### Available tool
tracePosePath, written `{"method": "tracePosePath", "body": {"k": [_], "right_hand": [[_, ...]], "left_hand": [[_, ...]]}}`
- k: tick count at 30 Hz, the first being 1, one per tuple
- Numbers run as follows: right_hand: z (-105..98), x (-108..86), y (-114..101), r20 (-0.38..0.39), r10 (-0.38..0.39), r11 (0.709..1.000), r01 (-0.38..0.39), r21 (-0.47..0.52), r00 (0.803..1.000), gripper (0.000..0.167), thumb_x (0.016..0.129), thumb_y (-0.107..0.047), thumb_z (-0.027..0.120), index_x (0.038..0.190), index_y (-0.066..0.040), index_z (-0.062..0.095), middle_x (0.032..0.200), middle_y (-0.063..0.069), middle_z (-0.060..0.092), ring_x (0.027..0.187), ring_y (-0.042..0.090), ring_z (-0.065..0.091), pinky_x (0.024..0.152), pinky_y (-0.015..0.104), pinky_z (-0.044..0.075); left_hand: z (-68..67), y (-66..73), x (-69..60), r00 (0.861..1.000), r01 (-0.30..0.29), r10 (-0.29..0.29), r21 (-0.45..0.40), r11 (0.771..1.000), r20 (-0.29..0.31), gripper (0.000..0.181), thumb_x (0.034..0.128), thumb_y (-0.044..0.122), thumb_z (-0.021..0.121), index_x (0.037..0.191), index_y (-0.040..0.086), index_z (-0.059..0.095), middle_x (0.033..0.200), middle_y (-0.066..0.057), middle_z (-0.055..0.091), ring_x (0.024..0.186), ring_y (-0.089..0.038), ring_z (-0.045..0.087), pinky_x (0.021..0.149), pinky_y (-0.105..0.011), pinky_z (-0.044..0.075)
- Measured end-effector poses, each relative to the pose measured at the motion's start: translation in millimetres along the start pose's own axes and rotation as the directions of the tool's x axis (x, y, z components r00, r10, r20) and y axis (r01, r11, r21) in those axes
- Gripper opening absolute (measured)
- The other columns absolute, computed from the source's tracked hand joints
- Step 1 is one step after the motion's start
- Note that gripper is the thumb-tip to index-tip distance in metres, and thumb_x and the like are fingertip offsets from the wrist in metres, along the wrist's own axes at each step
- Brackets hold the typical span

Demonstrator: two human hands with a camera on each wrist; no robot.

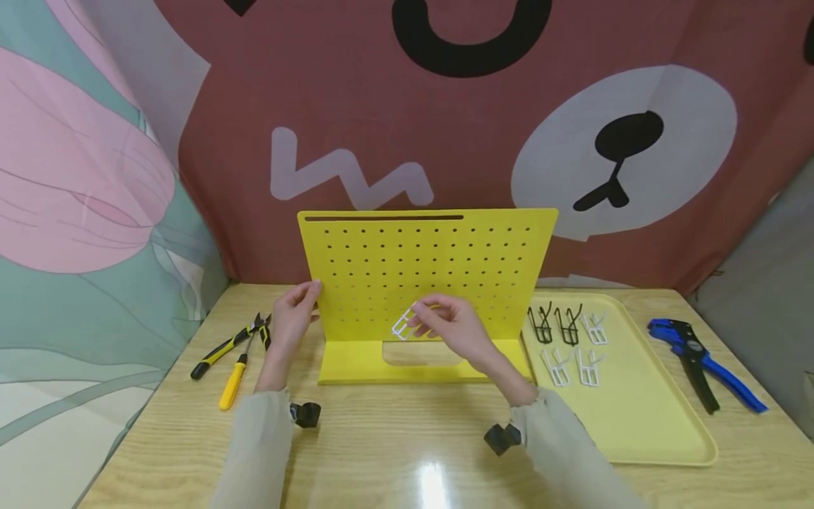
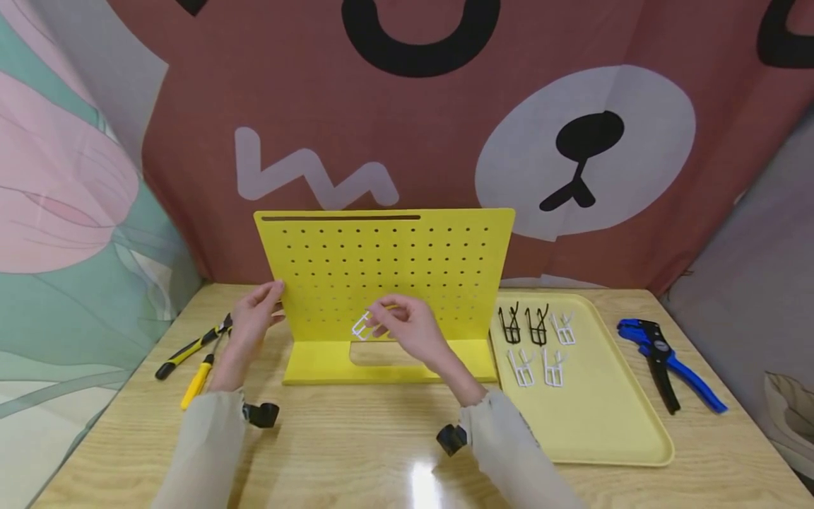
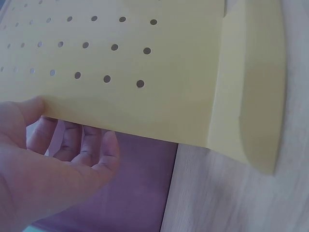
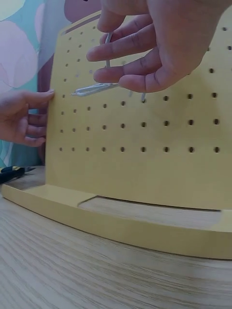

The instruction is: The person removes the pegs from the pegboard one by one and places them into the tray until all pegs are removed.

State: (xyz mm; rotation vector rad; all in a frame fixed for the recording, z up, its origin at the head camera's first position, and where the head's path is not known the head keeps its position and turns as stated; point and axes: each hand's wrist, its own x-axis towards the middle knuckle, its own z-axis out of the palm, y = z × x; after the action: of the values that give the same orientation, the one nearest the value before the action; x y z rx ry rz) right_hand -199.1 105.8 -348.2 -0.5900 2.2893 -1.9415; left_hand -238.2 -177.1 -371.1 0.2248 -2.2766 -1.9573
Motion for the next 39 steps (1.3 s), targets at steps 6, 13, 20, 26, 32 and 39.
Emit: {"method": "tracePosePath", "body": {"k": [6, 13, 20, 26, 32, 39], "right_hand": [[-27, -14.4, 5, -0.014, 0.014, 0.998, -0.015, -0.059, 1.000, 0.032, 0.098, -0.020, 0.057, 0.114, 0.007, 0.061, 0.099, 0.022, 0.069, 0.085, 0.034, 0.068, 0.075, 0.041, 0.056], [-60, -32.7, 10, -0.044, 0.044, 0.988, -0.050, -0.149, 0.998, 0.030, 0.098, -0.021, 0.058, 0.112, 0.005, 0.063, 0.098, 0.023, 0.069, 0.084, 0.027, 0.068, 0.073, 0.033, 0.056], [-94, -56.0, 12, -0.080, 0.009, 0.976, -0.026, -0.216, 0.997, 0.027, 0.099, -0.016, 0.056, 0.111, 0.007, 0.063, 0.094, 0.017, 0.070, 0.081, 0.018, 0.068, 0.071, 0.028, 0.056], [-139, -83.4, 15, -0.187, -0.069, 0.957, 0.012, -0.291, 0.980, 0.026, 0.101, -0.013, 0.052, 0.109, 0.009, 0.061, 0.087, 0.001, 0.072, 0.077, 0.011, 0.068, 0.066, 0.024, 0.055], [-187, -114.0, 23, -0.320, -0.107, 0.928, -0.021, -0.372, 0.941, 0.024, 0.101, -0.015, 0.050, 0.110, 0.002, 0.063, 0.088, -0.009, 0.071, 0.077, 0.006, 0.068, 0.065, 0.020, 0.054], [-226, -140.1, 41, -0.334, -0.007, 0.931, -0.116, -0.345, 0.943, 0.017, 0.101, -0.016, 0.050, 0.107, -0.019, 0.066, 0.088, -0.012, 0.071, 0.078, 0.004, 0.067, 0.065, 0.018, 0.053]], "left_hand": [[0.0, -0.1, 0.1, 1.000, -0.001, 0.001, -0.007, 1.000, 0.004, 0.055, 0.0954, 0.048, 0.053, 0.133, 0.008, 0.057, 0.129, -0.010, 0.055, 0.109, -0.022, 0.053, 0.095, -0.045, 0.046], [-1.8, -0.3, 0.1, 1.000, 0.000, 0.000, -0.007, 1.000, 0.009, 0.056, 0.0951, 0.049, 0.053, 0.133, 0.007, 0.057, 0.130, -0.010, 0.055, 0.110, -0.021, 0.053, 0.094, -0.044, 0.047], [-2.1, 0.2, 0.4, 1.000, 0.000, 0.000, -0.014, 1.000, 0.001, 0.055, 0.0952, 0.048, 0.053, 0.132, 0.007, 0.057, 0.128, -0.010, 0.055, 0.108, -0.020, 0.054, 0.092, -0.040, 0.048], [-0.9, -0.4, 0.7, 1.000, 0.007, -0.007, -0.013, 1.000, -0.001, 0.056, 0.0948, 0.048, 0.054, 0.132, 0.007, 0.058, 0.128, -0.010, 0.056, 0.109, -0.022, 0.054, 0.093, -0.041, 0.048], [-0.7, -0.4, 1.6, 1.000, 0.004, -0.004, -0.009, 1.000, 0.011, 0.055, 0.0952, 0.047, 0.054, 0.132, 0.007, 0.057, 0.129, -0.011, 0.056, 0.110, -0.022, 0.054, 0.092, -0.040, 0.049], [-1.8, -1.6, 1.5, 1.000, -0.004, 0.004, 0.003, 1.000, 0.016, 0.055, 0.0952, 0.048, 0.054, 0.133, 0.007, 0.057, 0.130, -0.011, 0.056, 0.112, -0.023, 0.054, 0.092, -0.041, 0.049]]}}
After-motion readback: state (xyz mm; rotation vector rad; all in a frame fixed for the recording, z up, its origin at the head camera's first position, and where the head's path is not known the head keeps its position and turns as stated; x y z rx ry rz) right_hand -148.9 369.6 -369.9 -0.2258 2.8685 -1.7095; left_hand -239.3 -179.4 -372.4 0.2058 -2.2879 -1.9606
